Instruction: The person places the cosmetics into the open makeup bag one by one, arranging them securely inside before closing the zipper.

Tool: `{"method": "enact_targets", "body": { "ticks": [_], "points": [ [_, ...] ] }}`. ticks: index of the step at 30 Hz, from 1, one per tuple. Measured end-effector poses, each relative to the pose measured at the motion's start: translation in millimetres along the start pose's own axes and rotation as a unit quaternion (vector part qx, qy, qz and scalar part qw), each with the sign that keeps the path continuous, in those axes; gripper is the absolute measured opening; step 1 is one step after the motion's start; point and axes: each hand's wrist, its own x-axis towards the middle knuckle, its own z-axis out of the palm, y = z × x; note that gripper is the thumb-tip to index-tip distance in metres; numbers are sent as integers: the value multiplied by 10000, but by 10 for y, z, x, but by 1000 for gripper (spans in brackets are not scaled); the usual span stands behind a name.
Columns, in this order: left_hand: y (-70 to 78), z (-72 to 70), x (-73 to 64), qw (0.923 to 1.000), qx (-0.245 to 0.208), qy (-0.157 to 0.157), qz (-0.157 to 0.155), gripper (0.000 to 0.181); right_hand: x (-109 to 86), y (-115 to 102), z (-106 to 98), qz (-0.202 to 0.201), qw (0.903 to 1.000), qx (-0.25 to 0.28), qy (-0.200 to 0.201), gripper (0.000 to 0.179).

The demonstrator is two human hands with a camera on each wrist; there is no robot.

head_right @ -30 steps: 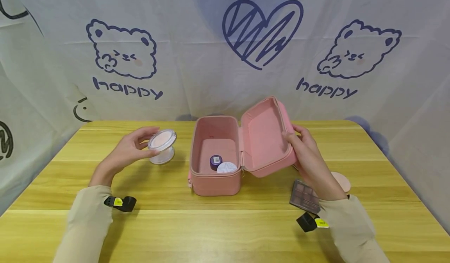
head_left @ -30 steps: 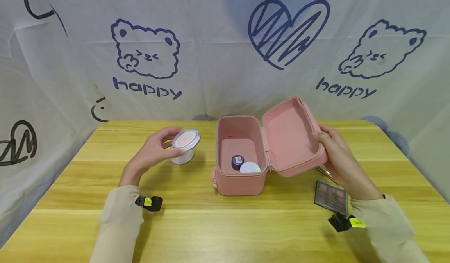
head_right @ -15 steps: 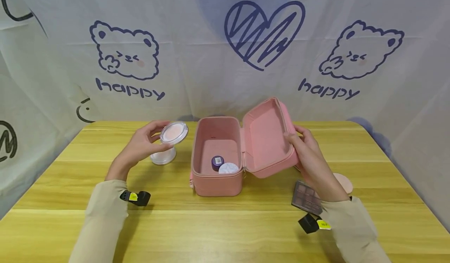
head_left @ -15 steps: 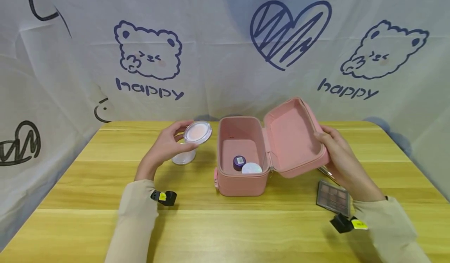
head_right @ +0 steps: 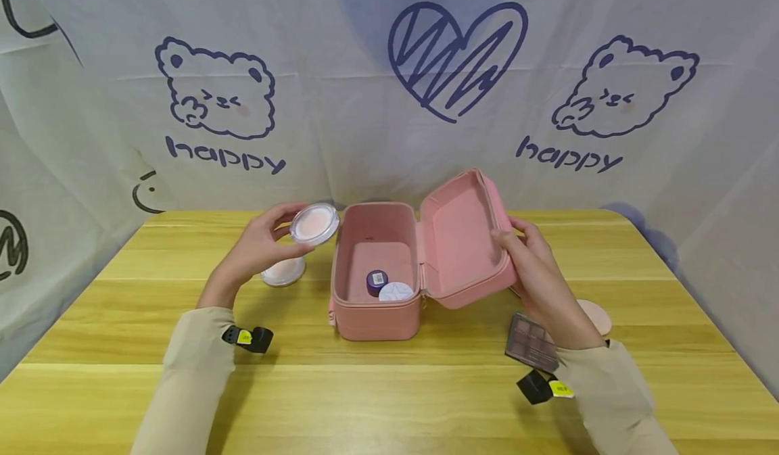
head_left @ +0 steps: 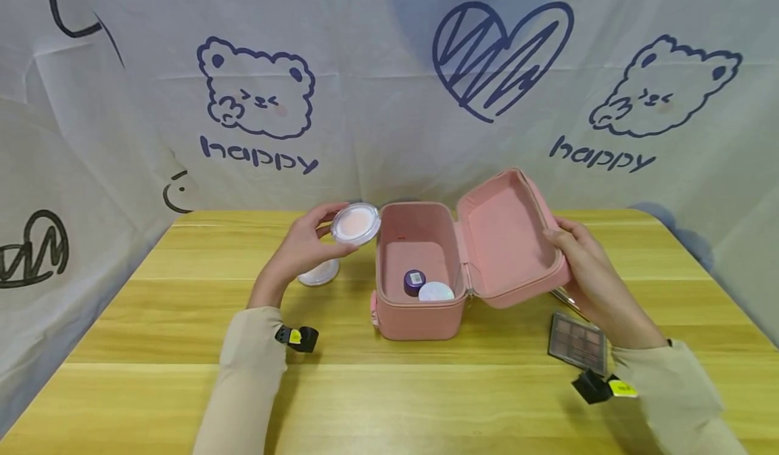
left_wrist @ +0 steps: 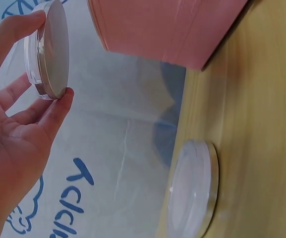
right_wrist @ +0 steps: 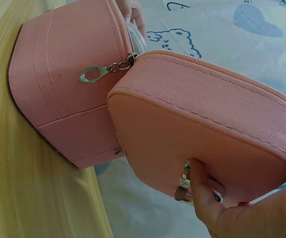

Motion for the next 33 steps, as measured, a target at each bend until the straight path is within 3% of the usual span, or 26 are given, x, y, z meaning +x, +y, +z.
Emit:
{"method": "enact_targets", "body": {
  "ticks": [13,28,33],
  "points": [
    [144,337,214,9994,-107,-122,303,70,6,9,-9,-47,10000,73,35,65],
    [296,568,247,9968,-64,-448,661,67,-3,-4,-3,35,9999,-77,63,69],
    [328,629,249,9958,-202,-645,618,66,-13,-7,5,-56,10000,-43,29,68]
  ]
}}
